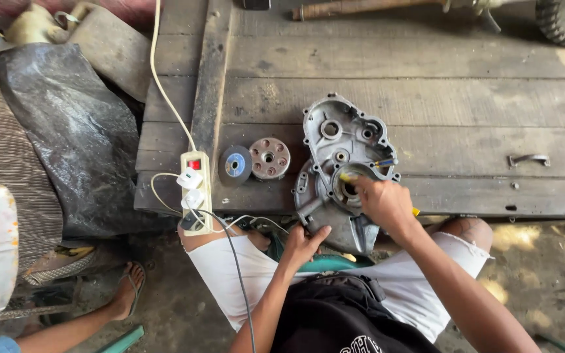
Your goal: Cleaning the internal surfaces and crevices of a motorcycle engine casing using a small brush.
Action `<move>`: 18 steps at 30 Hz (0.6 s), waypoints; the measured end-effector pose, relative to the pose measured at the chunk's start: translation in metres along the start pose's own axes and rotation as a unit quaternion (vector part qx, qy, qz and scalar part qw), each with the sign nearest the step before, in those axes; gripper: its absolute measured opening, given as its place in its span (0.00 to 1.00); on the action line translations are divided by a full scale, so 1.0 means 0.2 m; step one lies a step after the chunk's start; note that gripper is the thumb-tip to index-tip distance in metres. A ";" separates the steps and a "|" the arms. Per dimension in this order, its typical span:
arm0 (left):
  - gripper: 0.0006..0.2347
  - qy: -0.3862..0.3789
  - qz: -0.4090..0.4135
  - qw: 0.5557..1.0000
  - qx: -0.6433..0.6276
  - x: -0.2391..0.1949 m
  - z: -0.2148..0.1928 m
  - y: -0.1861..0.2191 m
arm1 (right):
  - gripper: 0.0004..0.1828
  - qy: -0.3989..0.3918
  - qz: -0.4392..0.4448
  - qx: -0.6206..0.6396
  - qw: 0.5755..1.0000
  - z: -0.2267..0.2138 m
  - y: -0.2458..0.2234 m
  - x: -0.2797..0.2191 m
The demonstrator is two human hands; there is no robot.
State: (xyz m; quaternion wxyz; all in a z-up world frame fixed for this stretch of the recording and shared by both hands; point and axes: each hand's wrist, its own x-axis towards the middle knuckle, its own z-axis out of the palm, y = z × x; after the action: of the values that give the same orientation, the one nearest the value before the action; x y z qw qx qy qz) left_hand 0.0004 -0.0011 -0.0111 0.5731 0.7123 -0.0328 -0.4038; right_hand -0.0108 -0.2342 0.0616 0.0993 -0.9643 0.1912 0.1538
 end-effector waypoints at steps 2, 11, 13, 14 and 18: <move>0.21 0.000 0.003 1.000 0.002 0.01 -0.01 -0.01 | 0.17 -0.015 -0.009 0.005 1.000 -0.02 -0.03 -0.01; 0.19 0.002 -0.054 0.999 0.006 -0.05 -0.02 0.11 | 0.16 -0.013 -0.006 0.067 0.998 0.02 0.02 0.01; 0.17 -0.009 -0.051 0.999 0.007 -0.06 -0.02 0.12 | 0.17 0.051 0.024 0.020 0.998 0.09 0.06 0.06; 0.17 -0.008 -0.043 0.999 0.009 -0.05 -0.02 0.12 | 0.17 0.060 0.023 0.020 0.998 0.08 0.04 0.04; 0.17 -0.007 -0.075 0.997 0.017 -0.03 -0.03 0.11 | 0.16 0.063 -0.028 0.049 0.996 0.09 0.04 0.03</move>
State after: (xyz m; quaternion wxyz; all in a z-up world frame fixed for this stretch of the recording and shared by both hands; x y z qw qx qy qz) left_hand 0.0093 -0.0010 0.0106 0.5292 0.7193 0.0098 -0.4499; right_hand -0.0144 -0.2387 0.0414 0.1384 -0.9711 0.1770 0.0807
